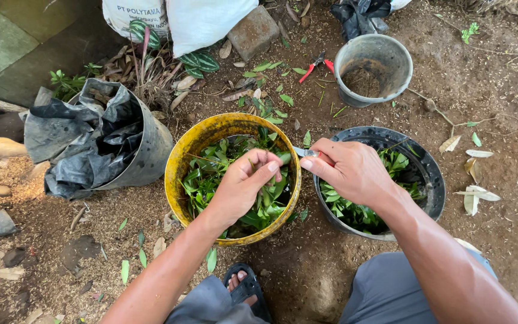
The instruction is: The person sits on the ground between two buckets of leafy plant cuttings, takes individual stems from a yellow bucket of water, trims the stems with a small knife, and places the trimmed cuttings into a second bucket. The cycle repeats continuously throughout the episode.
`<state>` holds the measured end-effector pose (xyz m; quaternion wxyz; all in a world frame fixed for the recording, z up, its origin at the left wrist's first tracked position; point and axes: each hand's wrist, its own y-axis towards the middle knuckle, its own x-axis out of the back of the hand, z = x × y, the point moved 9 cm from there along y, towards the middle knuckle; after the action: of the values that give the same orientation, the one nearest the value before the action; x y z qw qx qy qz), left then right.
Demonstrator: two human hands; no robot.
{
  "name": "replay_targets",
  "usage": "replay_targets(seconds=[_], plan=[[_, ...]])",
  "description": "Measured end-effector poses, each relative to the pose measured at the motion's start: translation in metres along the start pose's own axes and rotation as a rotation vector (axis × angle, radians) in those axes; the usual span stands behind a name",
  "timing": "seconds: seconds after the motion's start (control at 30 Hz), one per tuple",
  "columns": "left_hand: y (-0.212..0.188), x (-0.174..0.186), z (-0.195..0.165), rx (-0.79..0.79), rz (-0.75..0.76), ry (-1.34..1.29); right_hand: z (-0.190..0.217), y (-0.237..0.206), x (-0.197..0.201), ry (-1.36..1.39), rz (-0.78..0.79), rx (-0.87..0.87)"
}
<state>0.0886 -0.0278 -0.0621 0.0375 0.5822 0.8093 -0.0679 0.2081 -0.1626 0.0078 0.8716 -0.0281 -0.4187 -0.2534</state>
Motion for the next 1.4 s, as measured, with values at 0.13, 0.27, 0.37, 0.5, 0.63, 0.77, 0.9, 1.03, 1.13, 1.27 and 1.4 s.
replay_targets(seconds=[0.13, 0.27, 0.37, 0.5, 0.63, 0.77, 0.9, 1.03, 1.13, 1.27, 1.4], plan=[[-0.002, -0.006, 0.003, -0.009, 0.038, 0.016, 0.010, -0.001, -0.003, -0.041, 0.003, 0.052], [-0.004, -0.018, -0.009, -0.052, 0.147, -0.056, 0.022, -0.001, -0.007, -0.050, 0.000, 0.113], [-0.007, -0.024, -0.012, 0.013, 0.161, -0.116, 0.028, -0.002, -0.007, -0.059, -0.003, 0.149], [-0.011, -0.022, -0.024, -0.066, 0.086, 0.132, 0.035, -0.002, -0.004, -0.066, -0.027, 0.191], [-0.010, -0.020, -0.018, -0.032, 0.059, 0.033, 0.033, -0.001, -0.006, -0.096, -0.009, 0.172], [-0.011, -0.018, -0.014, -0.016, 0.053, 0.173, 0.033, -0.001, -0.006, -0.118, -0.013, 0.185], [-0.013, -0.018, -0.018, -0.016, 0.065, 0.303, 0.035, 0.000, -0.007, -0.147, 0.006, 0.187], [-0.015, -0.021, -0.023, -0.034, 0.082, 0.293, 0.034, 0.000, -0.007, -0.138, 0.006, 0.211], [-0.015, -0.021, -0.021, -0.037, 0.086, 0.276, 0.029, -0.002, -0.006, -0.136, -0.007, 0.231], [-0.013, -0.017, -0.021, -0.059, 0.075, 0.363, 0.025, 0.002, -0.007, -0.157, 0.003, 0.224], [-0.020, -0.013, -0.025, -0.045, 0.086, 0.382, -0.024, 0.017, 0.016, -0.119, 0.016, -0.242]])
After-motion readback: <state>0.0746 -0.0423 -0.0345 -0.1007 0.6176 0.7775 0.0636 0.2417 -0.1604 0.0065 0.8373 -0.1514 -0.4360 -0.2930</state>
